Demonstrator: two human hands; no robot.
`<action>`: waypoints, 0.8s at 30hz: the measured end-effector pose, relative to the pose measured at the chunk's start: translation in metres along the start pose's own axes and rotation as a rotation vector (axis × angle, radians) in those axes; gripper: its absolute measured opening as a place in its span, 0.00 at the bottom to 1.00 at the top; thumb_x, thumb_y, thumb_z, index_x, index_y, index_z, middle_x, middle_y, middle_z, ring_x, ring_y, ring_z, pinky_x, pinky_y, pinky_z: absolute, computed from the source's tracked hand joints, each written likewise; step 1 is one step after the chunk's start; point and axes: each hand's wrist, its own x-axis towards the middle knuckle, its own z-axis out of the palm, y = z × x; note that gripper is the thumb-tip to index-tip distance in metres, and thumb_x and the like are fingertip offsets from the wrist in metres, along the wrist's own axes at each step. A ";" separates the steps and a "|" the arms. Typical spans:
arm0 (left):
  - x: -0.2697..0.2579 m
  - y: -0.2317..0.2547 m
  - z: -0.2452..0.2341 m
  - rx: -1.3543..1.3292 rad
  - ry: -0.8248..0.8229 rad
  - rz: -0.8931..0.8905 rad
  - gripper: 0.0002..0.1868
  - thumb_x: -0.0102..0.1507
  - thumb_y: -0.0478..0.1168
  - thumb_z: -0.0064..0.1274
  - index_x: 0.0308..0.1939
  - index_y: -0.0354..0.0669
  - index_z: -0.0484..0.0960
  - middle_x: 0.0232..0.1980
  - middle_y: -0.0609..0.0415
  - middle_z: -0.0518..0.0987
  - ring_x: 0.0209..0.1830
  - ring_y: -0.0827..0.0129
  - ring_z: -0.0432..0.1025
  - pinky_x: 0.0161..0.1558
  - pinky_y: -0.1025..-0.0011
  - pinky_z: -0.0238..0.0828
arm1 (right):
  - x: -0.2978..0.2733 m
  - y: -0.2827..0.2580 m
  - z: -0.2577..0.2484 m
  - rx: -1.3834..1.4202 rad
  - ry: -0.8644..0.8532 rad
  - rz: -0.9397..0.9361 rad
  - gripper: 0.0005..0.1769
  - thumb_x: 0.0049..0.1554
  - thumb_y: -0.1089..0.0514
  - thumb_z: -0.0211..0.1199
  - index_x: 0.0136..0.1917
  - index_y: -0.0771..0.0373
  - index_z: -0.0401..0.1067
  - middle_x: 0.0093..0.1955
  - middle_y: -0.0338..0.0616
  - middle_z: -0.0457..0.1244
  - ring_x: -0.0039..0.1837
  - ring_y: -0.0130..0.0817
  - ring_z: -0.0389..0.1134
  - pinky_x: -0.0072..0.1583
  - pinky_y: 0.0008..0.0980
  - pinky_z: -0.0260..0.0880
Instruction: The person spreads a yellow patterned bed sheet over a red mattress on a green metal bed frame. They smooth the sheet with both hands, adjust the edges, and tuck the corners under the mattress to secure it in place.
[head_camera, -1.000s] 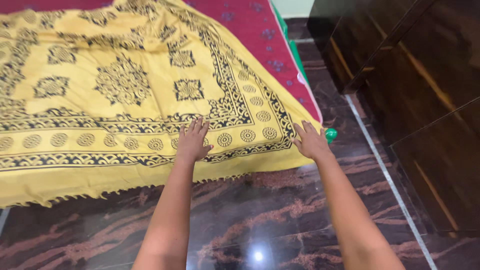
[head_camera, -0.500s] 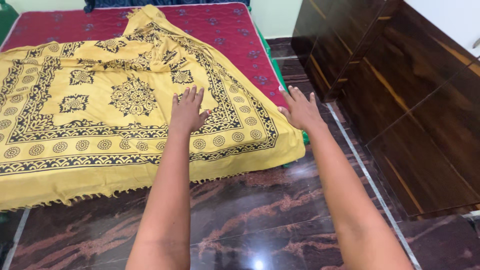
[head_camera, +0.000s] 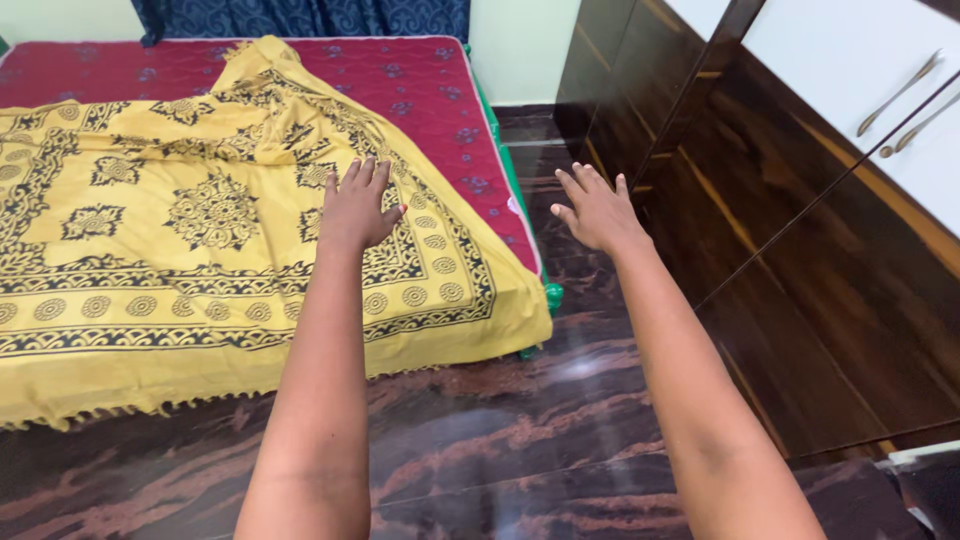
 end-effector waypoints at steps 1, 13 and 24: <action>0.006 0.014 0.000 -0.009 0.019 0.000 0.45 0.64 0.63 0.49 0.80 0.53 0.52 0.83 0.52 0.52 0.83 0.59 0.44 0.77 0.45 0.36 | 0.000 0.012 -0.004 -0.008 0.007 -0.010 0.38 0.64 0.36 0.50 0.82 0.49 0.50 0.84 0.45 0.44 0.84 0.42 0.41 0.77 0.65 0.37; 0.063 0.104 0.013 0.010 -0.009 -0.014 0.45 0.64 0.64 0.49 0.81 0.55 0.52 0.83 0.52 0.52 0.83 0.59 0.44 0.78 0.47 0.36 | 0.022 0.091 -0.005 0.002 0.031 -0.066 0.37 0.64 0.36 0.50 0.81 0.49 0.52 0.84 0.46 0.45 0.84 0.42 0.43 0.77 0.66 0.38; 0.175 0.135 0.048 0.025 -0.025 -0.030 0.46 0.64 0.66 0.47 0.81 0.55 0.50 0.83 0.54 0.50 0.83 0.61 0.43 0.78 0.48 0.37 | 0.115 0.165 0.021 0.026 -0.021 -0.068 0.37 0.64 0.36 0.50 0.81 0.48 0.51 0.84 0.45 0.44 0.84 0.41 0.41 0.78 0.65 0.35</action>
